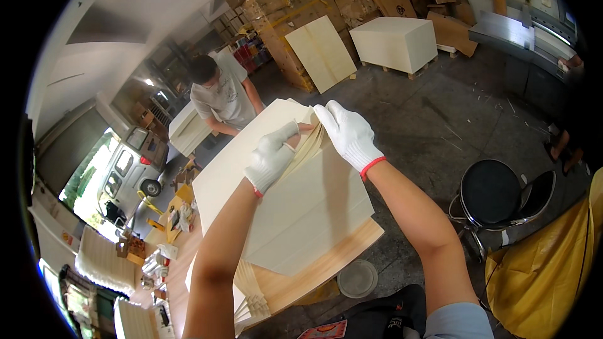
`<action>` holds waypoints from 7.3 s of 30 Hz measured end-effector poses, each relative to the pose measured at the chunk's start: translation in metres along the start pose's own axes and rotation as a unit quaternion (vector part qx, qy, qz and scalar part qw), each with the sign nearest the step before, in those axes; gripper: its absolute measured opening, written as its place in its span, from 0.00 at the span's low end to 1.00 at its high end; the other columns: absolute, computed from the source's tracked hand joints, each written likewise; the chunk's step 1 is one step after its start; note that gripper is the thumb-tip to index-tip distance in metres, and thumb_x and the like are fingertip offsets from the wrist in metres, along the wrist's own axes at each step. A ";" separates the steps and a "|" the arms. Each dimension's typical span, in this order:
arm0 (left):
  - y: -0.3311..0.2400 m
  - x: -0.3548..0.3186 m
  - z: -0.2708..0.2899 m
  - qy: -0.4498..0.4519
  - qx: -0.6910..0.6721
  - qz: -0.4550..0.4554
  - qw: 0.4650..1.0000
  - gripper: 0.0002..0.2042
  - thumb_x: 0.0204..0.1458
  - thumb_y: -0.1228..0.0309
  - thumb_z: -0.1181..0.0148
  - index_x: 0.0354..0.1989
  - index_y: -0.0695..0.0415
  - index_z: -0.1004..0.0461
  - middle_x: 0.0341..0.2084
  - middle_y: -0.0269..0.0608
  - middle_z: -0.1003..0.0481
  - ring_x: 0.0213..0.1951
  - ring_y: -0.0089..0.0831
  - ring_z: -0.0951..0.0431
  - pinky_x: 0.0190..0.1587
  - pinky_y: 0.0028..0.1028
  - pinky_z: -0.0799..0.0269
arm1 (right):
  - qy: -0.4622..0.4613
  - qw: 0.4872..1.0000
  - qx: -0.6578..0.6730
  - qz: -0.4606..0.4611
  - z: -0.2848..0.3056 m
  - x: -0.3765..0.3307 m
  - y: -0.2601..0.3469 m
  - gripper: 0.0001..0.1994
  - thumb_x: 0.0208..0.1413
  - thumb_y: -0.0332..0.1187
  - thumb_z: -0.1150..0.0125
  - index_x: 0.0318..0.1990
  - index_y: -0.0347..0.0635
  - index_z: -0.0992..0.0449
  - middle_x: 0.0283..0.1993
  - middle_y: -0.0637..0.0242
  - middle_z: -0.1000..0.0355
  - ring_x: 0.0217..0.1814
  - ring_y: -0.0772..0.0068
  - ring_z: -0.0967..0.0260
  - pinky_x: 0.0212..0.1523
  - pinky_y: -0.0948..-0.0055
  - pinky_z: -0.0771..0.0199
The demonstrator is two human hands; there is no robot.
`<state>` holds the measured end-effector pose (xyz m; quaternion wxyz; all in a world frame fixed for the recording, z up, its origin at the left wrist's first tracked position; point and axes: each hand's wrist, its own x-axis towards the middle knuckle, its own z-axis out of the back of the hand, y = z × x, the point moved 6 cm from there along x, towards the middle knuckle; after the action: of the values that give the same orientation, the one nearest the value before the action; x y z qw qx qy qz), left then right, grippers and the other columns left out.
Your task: The person stacks white rectangular panels on a wooden table. They pick up small groups of panels, align them, and place them onto a growing pile. The person repeats this process, handling the panels with gloved hands.
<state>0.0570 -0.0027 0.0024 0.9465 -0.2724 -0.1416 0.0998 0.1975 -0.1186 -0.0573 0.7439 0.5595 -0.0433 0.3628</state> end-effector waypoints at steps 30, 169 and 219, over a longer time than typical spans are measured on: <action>-0.001 -0.001 -0.004 0.009 0.020 -0.009 1.000 0.20 0.60 0.66 0.31 0.60 0.54 0.22 0.31 0.34 0.23 0.31 0.22 0.25 0.39 0.29 0.27 | -0.010 1.000 0.000 -0.018 -0.002 -0.002 -0.002 0.24 0.74 0.58 0.58 0.44 0.45 0.28 0.36 0.49 0.26 0.42 0.39 0.28 0.42 0.48 0.32; -0.014 -0.008 -0.007 -0.010 0.060 0.001 0.998 0.17 0.61 0.61 0.33 0.58 0.47 0.20 0.32 0.45 0.19 0.31 0.35 0.19 0.42 0.35 0.24 | -0.017 0.997 0.061 -0.053 -0.001 -0.007 -0.008 0.26 0.72 0.60 0.53 0.37 0.43 0.29 0.27 0.60 0.30 0.32 0.58 0.30 0.39 0.61 0.32; 0.006 -0.003 -0.016 -0.059 -0.060 0.010 0.996 0.17 0.63 0.63 0.36 0.59 0.52 0.20 0.40 0.46 0.16 0.33 0.34 0.17 0.43 0.34 0.23 | 0.036 0.997 0.047 -0.039 0.004 -0.005 -0.009 0.29 0.72 0.62 0.57 0.41 0.41 0.27 0.34 0.51 0.27 0.40 0.42 0.29 0.43 0.55 0.31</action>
<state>0.0581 -0.0060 -0.0148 0.9174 -0.3233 -0.2004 0.1167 0.2003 -0.1259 -0.0655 0.7315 0.5815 0.0227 0.3552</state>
